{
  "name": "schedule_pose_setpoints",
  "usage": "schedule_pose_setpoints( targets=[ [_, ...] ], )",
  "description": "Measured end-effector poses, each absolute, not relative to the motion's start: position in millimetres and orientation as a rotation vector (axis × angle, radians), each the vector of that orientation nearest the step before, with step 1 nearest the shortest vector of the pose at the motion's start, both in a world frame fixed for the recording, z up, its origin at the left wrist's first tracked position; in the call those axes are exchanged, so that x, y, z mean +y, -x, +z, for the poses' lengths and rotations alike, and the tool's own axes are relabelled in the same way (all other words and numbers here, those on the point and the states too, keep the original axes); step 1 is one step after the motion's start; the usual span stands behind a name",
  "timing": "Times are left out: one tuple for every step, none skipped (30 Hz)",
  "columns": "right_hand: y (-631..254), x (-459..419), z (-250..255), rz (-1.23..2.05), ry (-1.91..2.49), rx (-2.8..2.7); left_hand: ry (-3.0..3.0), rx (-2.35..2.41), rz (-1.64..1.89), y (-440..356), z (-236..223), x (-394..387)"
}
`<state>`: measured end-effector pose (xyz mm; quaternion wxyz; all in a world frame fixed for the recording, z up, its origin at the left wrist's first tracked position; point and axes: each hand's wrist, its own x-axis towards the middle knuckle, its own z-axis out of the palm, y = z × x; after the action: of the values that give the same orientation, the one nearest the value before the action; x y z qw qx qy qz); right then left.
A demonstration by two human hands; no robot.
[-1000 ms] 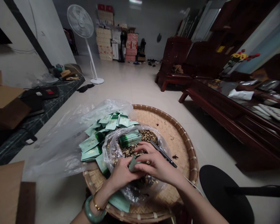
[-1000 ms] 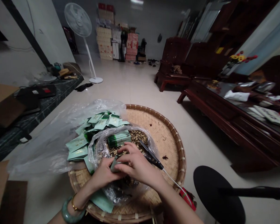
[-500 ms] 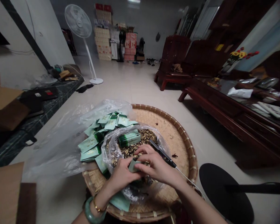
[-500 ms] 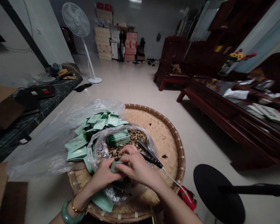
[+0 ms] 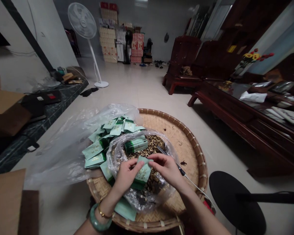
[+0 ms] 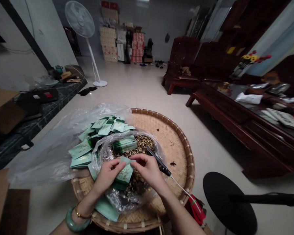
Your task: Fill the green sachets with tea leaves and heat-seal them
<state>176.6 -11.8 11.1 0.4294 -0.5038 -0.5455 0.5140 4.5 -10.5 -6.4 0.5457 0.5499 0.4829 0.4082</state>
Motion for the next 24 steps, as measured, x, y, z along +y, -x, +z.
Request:
schedule_pose_setpoints(
  targets=[
    [-175,-11,10,1.298,1.264,-1.33,-1.261,1.146,0.978,-5,-8,-10],
    [-174,-10,9,1.318,1.271,-1.309,-1.217,1.15,0.991,-6,-10,-9],
    [-173,-9,7,1.341,1.28,-1.292,-1.178,1.158,1.007,-7,-13,-9],
    [-172,-7,5,1.361,1.292,-1.275,-1.146,1.167,1.025,-8,-15,-8],
    [-171,-6,2,1.376,1.303,-1.253,-1.119,1.172,1.044,-9,-16,-8],
    [-171,-4,0,1.384,1.311,-1.228,-1.095,1.169,1.062,-10,-18,-7],
    [-171,-2,-2,1.381,1.317,-1.206,-1.074,1.155,1.074,-10,-18,-7],
    [-171,-1,-4,1.365,1.32,-1.197,-1.056,1.135,1.082,-10,-18,-6],
    [-172,0,-6,1.338,1.318,-1.206,-1.047,1.115,1.087,-10,-17,-5],
    [-172,1,-7,1.297,1.311,-1.235,-1.051,1.1,1.092,-10,-16,-5],
    [-173,1,-8,1.24,1.299,-1.278,-1.069,1.098,1.098,-9,-15,-4],
    [-174,0,-8,1.17,1.281,-1.33,-1.099,1.107,1.106,-8,-15,-3],
    [-175,-1,-7,1.092,1.257,-1.39,-1.135,1.123,1.115,-7,-14,-2],
    [-175,-3,-7,1.017,1.23,-1.453,-1.169,1.142,1.126,-6,-14,-1],
    [-176,-4,-7,0.949,1.203,-1.513,-1.198,1.158,1.132,-5,-14,0],
    [-176,-6,-6,0.896,1.178,-1.566,-1.221,1.167,1.134,-3,-14,0],
    [-176,-8,-6,0.86,1.161,-1.607,-1.236,1.173,1.135,-2,-14,0],
    [-176,-9,-5,0.839,1.156,-1.632,-1.244,1.179,1.139,-2,-14,1],
    [-176,-10,-5,0.831,1.162,-1.641,-1.247,1.188,1.142,-1,-14,0],
    [-176,-10,-5,0.835,1.178,-1.638,-1.244,1.198,1.146,-1,-14,0],
    [-175,-10,-5,0.85,1.2,-1.624,-1.236,1.207,1.151,-1,-14,0],
    [-175,-10,-6,0.881,1.226,-1.599,-1.224,1.212,1.157,-1,-14,-1],
    [-174,-9,-6,0.923,1.252,-1.563,-1.211,1.213,1.161,-1,-14,-1],
    [-173,-9,-7,0.974,1.273,-1.521,-1.195,1.21,1.166,-2,-14,-2]
  ],
)
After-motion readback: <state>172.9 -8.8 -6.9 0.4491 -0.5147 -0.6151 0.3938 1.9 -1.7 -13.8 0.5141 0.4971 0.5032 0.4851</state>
